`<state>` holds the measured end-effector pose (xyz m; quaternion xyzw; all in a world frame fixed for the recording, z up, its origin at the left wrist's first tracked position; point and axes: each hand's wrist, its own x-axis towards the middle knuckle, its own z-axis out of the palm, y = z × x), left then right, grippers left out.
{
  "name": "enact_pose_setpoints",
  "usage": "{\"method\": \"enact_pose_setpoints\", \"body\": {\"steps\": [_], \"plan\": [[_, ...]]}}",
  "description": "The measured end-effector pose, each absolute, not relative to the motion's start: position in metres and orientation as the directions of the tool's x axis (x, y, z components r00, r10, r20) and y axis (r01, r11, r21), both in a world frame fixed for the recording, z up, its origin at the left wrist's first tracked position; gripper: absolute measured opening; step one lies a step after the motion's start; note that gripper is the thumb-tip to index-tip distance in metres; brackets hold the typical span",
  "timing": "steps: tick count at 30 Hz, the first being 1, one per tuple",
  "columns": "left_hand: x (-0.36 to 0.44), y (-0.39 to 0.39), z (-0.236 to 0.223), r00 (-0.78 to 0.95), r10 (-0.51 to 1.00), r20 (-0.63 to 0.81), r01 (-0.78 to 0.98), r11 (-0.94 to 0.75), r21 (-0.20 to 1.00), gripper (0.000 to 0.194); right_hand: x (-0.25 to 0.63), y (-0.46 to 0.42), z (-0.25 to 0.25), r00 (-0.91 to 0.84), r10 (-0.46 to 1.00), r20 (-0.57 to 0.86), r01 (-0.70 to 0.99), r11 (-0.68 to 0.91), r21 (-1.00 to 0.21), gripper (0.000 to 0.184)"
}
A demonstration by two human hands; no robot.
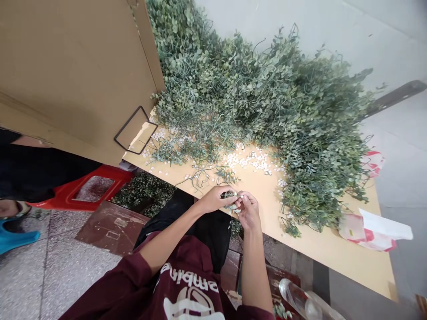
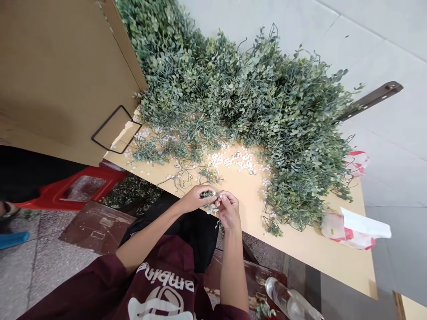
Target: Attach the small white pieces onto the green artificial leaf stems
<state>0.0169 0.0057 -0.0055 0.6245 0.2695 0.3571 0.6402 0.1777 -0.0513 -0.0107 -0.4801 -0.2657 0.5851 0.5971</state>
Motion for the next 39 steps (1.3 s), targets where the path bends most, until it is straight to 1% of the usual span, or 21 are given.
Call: {"method": "enact_pose_setpoints", "body": {"steps": [10,20,25,31,39], "plan": [[0.016,0.006,-0.002,0.614,0.783,0.100,-0.123,-0.030,0.992,0.022,0.179,-0.051,-0.011,0.179,0.954,-0.239,-0.450,-0.136,-0.883,0.035],[0.017,0.005,0.000,0.615,0.784,0.090,-0.123,-0.018,0.992,0.022,0.178,-0.050,-0.008,0.151,0.946,-0.288,-0.472,-0.187,-0.862,0.035],[0.015,0.005,0.003,0.613,0.786,0.083,-0.102,-0.026,0.994,0.020,0.179,-0.050,-0.006,0.132,0.950,-0.282,-0.482,-0.187,-0.856,0.033],[0.015,0.005,0.004,0.624,0.776,0.087,-0.124,-0.012,0.992,0.020,0.180,-0.050,-0.007,0.114,0.957,-0.267,-0.483,-0.182,-0.857,0.031],[0.015,0.005,0.001,0.633,0.768,0.097,-0.144,-0.006,0.990,0.020,0.180,-0.050,-0.009,0.116,0.949,-0.293,-0.470,-0.207,-0.858,0.032]]}}
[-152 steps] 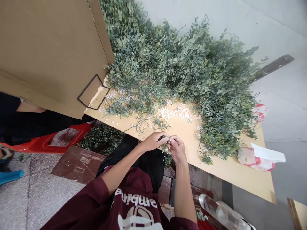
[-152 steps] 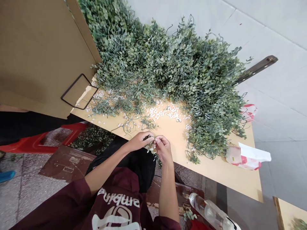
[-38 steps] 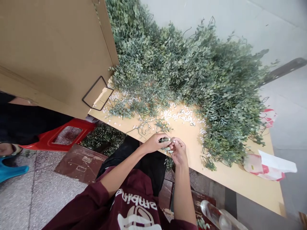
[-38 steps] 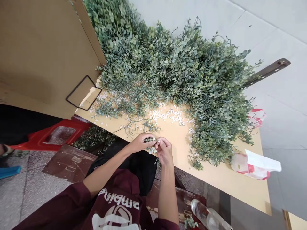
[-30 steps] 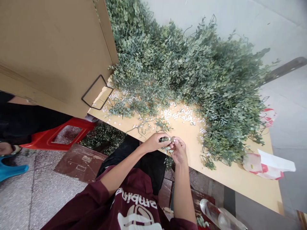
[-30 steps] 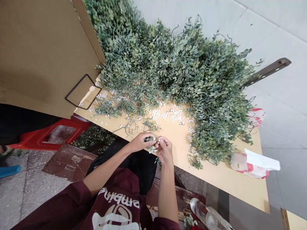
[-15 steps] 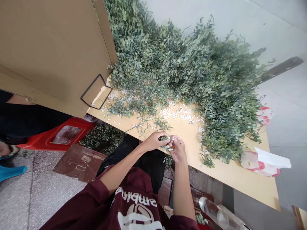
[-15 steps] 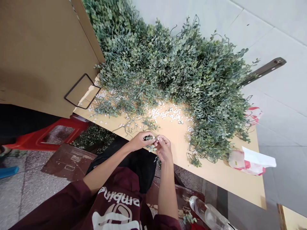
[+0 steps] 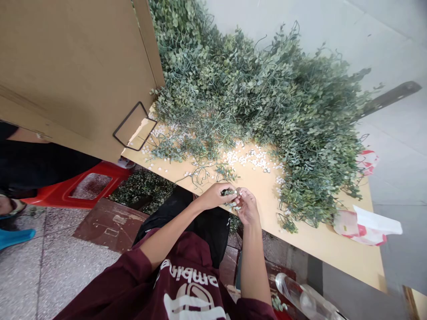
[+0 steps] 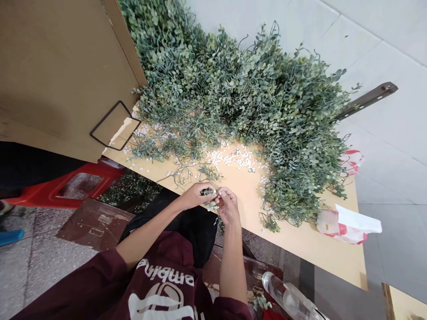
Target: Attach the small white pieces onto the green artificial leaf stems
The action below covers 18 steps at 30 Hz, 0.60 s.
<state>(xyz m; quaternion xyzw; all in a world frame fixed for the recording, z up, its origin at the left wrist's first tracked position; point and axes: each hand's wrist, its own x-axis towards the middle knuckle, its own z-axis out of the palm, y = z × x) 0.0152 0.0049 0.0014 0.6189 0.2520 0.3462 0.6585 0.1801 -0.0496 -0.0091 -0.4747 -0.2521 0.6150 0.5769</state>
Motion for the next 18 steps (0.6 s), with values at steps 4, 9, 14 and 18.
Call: {"method": "enact_pose_setpoints", "body": {"steps": [4,9,14,18], "plan": [[0.0157,0.0049,-0.0003,0.633,0.768,0.096,-0.149,0.000,0.989,0.022,0.1794,-0.0499,-0.0077,0.102,0.950,-0.296,-0.451,-0.221,-0.865,0.032],[0.0160,0.0052,-0.0005,0.630,0.771,0.093,-0.133,-0.011,0.991,0.022,0.1765,-0.0499,-0.0028,0.109,0.952,-0.285,-0.473,-0.203,-0.857,0.034],[0.0149,0.0051,0.0022,0.645,0.761,0.072,-0.135,0.020,0.991,0.023,0.1767,-0.0499,-0.0026,0.097,0.948,-0.304,-0.463,-0.227,-0.857,0.034],[0.0145,0.0055,0.0033,0.648,0.758,0.079,-0.135,0.012,0.991,0.022,0.1763,-0.0500,-0.0019,0.099,0.953,-0.287,-0.451,-0.214,-0.866,0.034]]}}
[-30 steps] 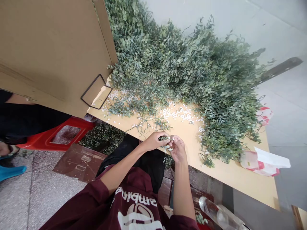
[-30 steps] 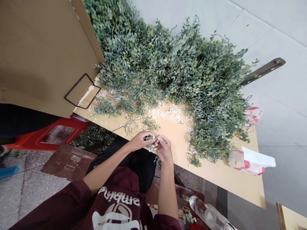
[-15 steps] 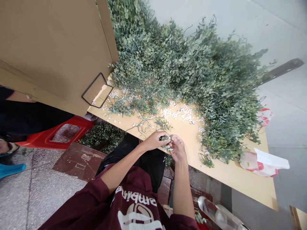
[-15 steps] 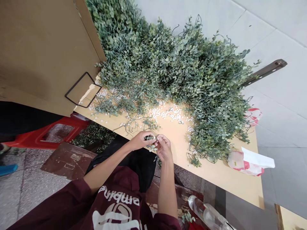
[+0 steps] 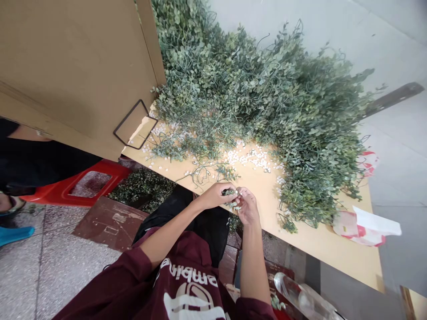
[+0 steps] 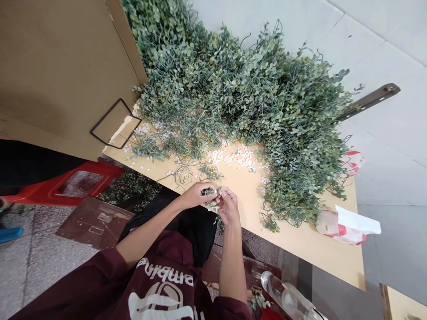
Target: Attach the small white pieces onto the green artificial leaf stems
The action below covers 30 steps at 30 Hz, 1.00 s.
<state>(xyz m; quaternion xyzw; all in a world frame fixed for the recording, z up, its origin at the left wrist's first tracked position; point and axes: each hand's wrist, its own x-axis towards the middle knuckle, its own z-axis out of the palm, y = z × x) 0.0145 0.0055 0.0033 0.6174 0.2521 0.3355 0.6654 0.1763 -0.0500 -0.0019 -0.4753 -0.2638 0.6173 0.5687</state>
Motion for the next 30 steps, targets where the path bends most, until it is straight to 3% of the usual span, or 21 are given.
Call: {"method": "enact_pose_setpoints", "body": {"steps": [30], "plan": [[0.0157,0.0072,-0.0022,0.681,0.725,0.105,-0.130,-0.022,0.991,0.026,0.1789,-0.0505,-0.0083,0.135,0.946,-0.294,-0.426,-0.212,-0.879,0.037]]}}
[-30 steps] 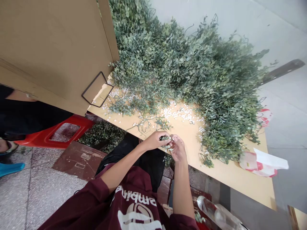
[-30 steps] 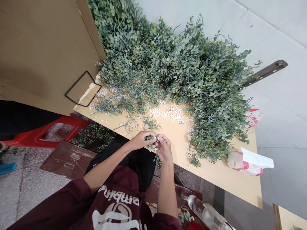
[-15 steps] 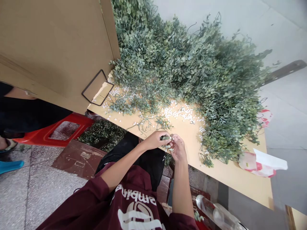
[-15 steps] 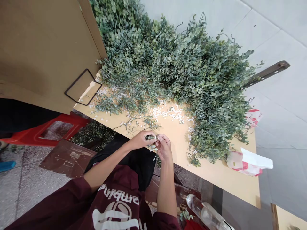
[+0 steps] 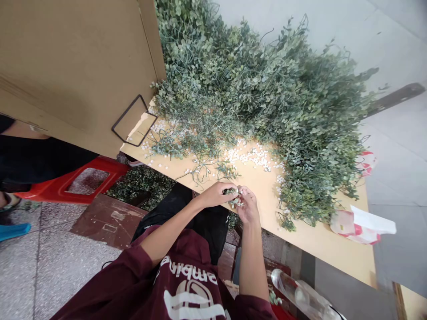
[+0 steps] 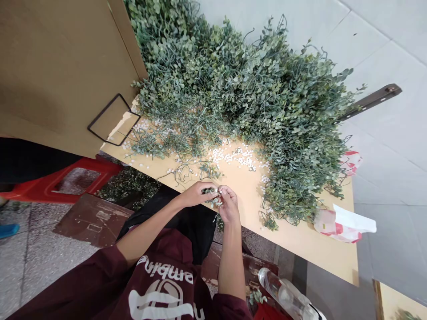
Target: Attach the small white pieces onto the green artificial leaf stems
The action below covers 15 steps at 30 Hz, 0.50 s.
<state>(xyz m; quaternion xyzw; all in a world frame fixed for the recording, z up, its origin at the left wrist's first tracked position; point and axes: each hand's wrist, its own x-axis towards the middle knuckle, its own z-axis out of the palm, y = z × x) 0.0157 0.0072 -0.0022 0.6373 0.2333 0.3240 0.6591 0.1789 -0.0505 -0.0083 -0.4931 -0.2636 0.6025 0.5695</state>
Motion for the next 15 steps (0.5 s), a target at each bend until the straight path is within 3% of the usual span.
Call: {"method": "enact_pose_setpoints", "body": {"steps": [15], "plan": [[0.0140,0.0065,0.0030,0.699,0.709,0.089,-0.106,-0.021,0.994,0.028,0.1745,-0.0509,-0.0041,0.131,0.956,-0.263,-0.428,-0.185,-0.885,0.033]]}}
